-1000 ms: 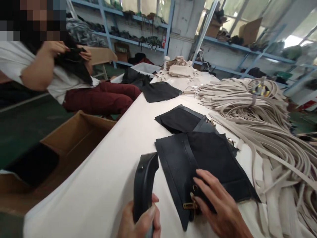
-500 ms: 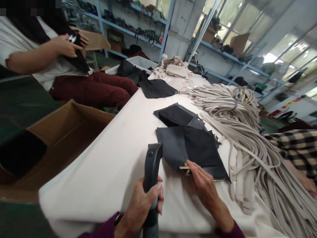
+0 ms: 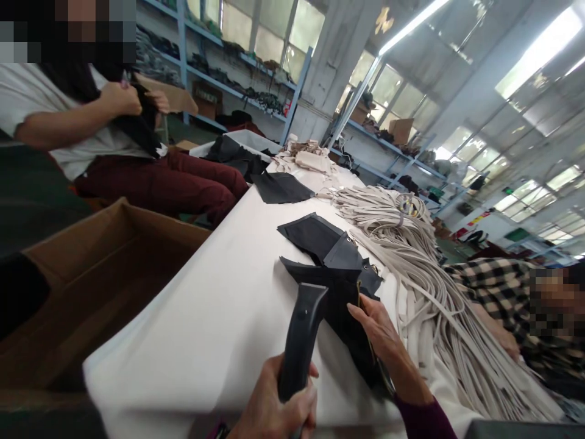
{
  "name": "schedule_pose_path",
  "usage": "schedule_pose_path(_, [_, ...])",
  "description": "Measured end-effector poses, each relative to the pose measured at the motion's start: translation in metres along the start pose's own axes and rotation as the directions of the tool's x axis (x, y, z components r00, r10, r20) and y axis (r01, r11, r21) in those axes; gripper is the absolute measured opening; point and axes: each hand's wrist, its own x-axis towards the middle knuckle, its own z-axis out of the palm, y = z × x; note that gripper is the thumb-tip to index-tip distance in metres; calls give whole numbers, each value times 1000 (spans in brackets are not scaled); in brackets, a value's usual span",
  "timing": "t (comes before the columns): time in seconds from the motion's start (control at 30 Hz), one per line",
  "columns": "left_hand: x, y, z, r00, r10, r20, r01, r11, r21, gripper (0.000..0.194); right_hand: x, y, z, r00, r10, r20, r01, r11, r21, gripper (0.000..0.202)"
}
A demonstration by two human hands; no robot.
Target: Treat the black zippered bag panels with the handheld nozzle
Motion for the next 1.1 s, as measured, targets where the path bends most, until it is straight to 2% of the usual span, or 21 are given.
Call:
schedule_pose_path(0.2, [-9, 6, 9, 998, -53, -35, 55, 997, 55, 29, -28, -21, 10, 998, 13, 58, -14, 1000, 24, 29])
schedule_pose_path(0.4, [-12, 3, 17, 999, -48, -19, 48, 998, 30, 29, -47, -31, 26, 999, -26, 33, 27, 1000, -14, 29])
schedule_pose_path(0.53, [-8, 0, 9, 991, 64, -115, -69, 997, -37, 30, -59, -27, 23, 999, 7, 52, -7, 1000, 11, 28])
schedule_pose_path(0.63, [-8, 5, 0, 978, 122, -172, -130, 991, -38, 31, -63, -22, 13, 996, 90, -6, -88, 983, 164, 31])
schedule_pose_path(0.7, [-12, 9, -2, 975, 130, -183, -139, 990, -38, 29, -62, -21, 6, 988, 140, -58, -113, 938, 329, 35])
schedule_pose_path(0.83, [-21, 11, 2, 975, 124, -187, -132, 991, -33, 31, -51, -22, -7, 964, 222, -149, -81, 774, 627, 35])
schedule_pose_path(0.9, [-22, 8, 3, 974, 125, -187, -134, 990, -37, 32, -47, -21, -13, 931, 293, -218, -59, 711, 700, 29])
schedule_pose_path(0.97, [-22, 5, 2, 974, 125, -188, -136, 990, -46, 33, -44, -19, -20, 888, 344, -305, -18, 689, 725, 24])
schedule_pose_path(1.1, [-25, 5, 1, 972, 128, -199, -141, 989, -51, 34, -39, -12, -34, 828, 399, -395, 85, 607, 790, 28])
